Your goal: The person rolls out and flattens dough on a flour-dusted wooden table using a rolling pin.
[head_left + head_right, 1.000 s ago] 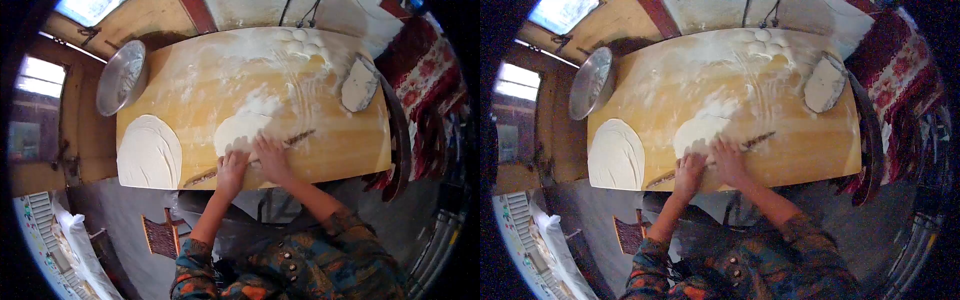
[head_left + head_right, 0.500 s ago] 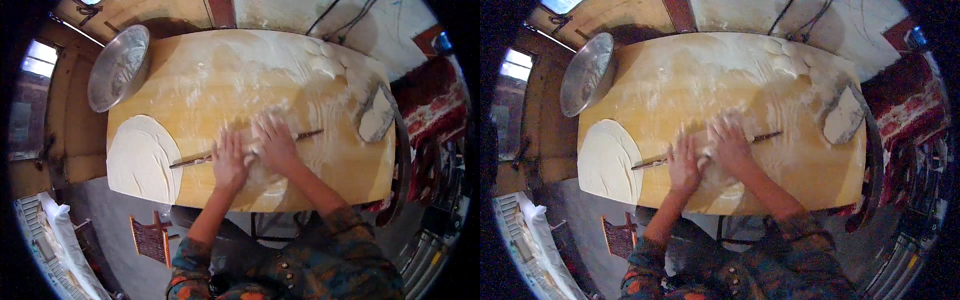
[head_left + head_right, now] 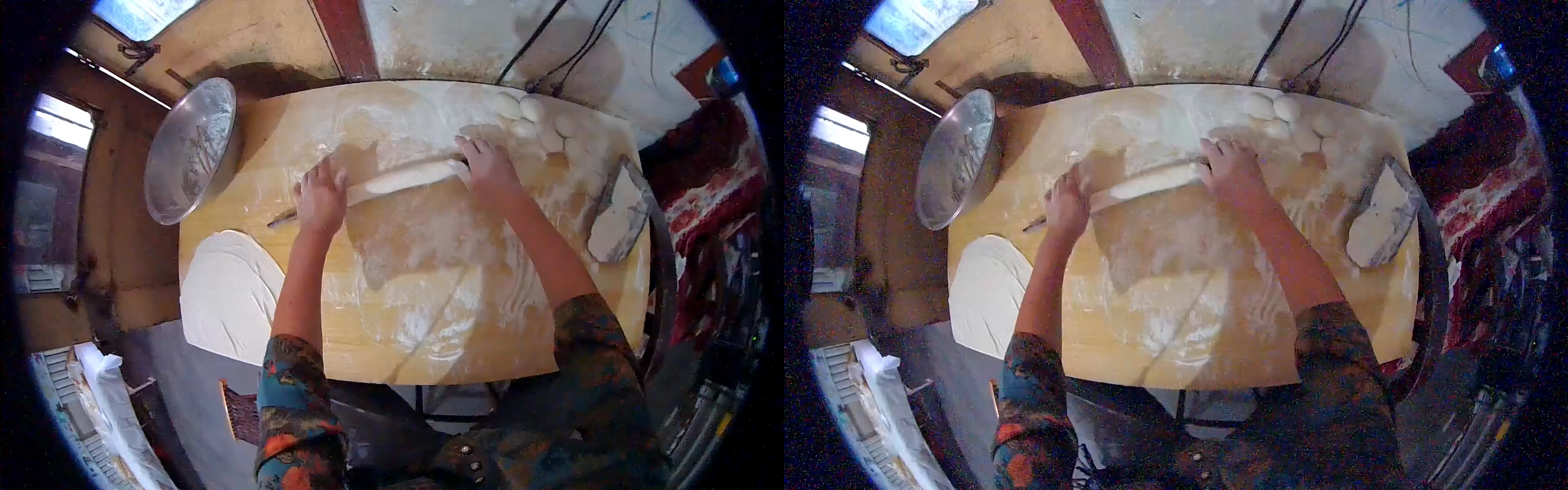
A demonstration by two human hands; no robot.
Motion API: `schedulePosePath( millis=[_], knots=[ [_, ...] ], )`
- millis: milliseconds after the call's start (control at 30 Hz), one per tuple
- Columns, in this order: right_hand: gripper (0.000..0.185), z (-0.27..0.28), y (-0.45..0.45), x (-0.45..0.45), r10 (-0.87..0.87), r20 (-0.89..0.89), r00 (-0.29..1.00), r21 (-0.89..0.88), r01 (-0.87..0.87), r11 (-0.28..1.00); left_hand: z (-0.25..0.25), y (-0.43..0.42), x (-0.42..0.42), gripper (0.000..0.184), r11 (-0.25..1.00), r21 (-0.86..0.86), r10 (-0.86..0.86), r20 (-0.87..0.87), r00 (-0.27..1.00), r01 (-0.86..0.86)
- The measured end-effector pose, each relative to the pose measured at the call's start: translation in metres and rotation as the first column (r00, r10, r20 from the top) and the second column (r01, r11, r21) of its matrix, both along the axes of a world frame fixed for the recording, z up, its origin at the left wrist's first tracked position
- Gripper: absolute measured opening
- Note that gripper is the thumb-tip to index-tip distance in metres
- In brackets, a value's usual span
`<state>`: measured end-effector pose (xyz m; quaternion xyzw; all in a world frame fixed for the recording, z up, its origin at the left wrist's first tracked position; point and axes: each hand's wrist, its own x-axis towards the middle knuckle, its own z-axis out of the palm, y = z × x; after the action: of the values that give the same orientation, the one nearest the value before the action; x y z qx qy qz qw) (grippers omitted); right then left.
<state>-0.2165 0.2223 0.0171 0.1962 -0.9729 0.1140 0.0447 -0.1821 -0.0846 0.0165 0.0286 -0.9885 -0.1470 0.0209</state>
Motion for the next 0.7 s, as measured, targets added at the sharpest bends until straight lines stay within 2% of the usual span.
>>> schedulePosePath(
  millis=[33, 67, 100, 167, 200, 267, 367, 500, 567, 600, 700],
  knots=[
    [0.047, -0.004, 0.009, 0.009, 0.027, -0.057, 0.998, -0.028, -0.029, 0.999, -0.017, -0.002, 0.015, 0.058, 0.999, -0.038, -0.008, 0.003, 1.0, 0.008],
    [0.047, -0.007, 0.014, 0.014, 0.057, -0.116, 0.992, -0.051, -0.063, 0.997, -0.026, -0.004, 0.029, 0.056, 0.994, -0.076, -0.082, -0.146, 0.986, 0.072],
    [0.046, -0.008, 0.019, 0.021, 0.084, -0.178, 0.98, -0.073, -0.098, 0.992, -0.028, -0.002, 0.042, 0.056, 0.992, -0.105, -0.088, -0.152, 0.985, 0.072],
    [0.043, -0.015, 0.028, 0.044, 0.042, -0.076, 0.996, 0.014, -0.042, 0.999, -0.023, 0.007, 0.066, 0.055, 0.983, -0.167, -0.105, -0.175, 0.979, 0.076],
    [0.041, -0.017, 0.033, 0.059, 0.021, -0.027, 0.999, 0.061, -0.02, 0.998, -0.016, 0.012, 0.082, 0.054, 0.986, -0.147, -0.094, -0.131, 0.987, 0.074],
    [0.044, -0.015, 0.044, 0.093, 0.064, -0.054, 0.996, 0.019, -0.063, 0.998, -0.001, 0.026, 0.118, 0.052, 0.992, -0.105, -0.077, -0.041, 0.996, 0.072],
    [0.044, -0.012, 0.056, 0.153, 0.091, -0.047, 0.995, 0.051, -0.088, 0.995, -0.011, 0.039, 0.176, 0.05, 0.993, -0.104, -0.068, -0.097, 0.993, 0.058],
    [0.043, -0.009, 0.063, 0.228, 0.164, -0.037, 0.986, 0.078, -0.161, 0.984, -0.021, 0.052, 0.261, 0.049, 0.964, -0.209, -0.19, -0.125, 0.974, 0.162],
    [0.041, -0.011, 0.069, 0.256, 0.246, 0.047, 0.968, 0.1, -0.25, 0.963, -0.023, 0.058, 0.29, 0.049, 0.931, -0.297, -0.269, -0.165, 0.949, 0.212],
    [0.041, -0.01, 0.071, 0.265, 0.285, 0.087, 0.954, 0.105, -0.294, 0.95, -0.011, 0.064, 0.296, 0.047, 0.949, -0.194, -0.282, -0.161, 0.946, 0.249],
    [0.042, -0.004, 0.076, 0.277, 0.383, 0.102, 0.918, -0.05, -0.38, 0.924, 0.002, 0.061, 0.288, 0.047, 0.946, -0.292, -0.204, -0.201, 0.958, 0.141]
  ],
)
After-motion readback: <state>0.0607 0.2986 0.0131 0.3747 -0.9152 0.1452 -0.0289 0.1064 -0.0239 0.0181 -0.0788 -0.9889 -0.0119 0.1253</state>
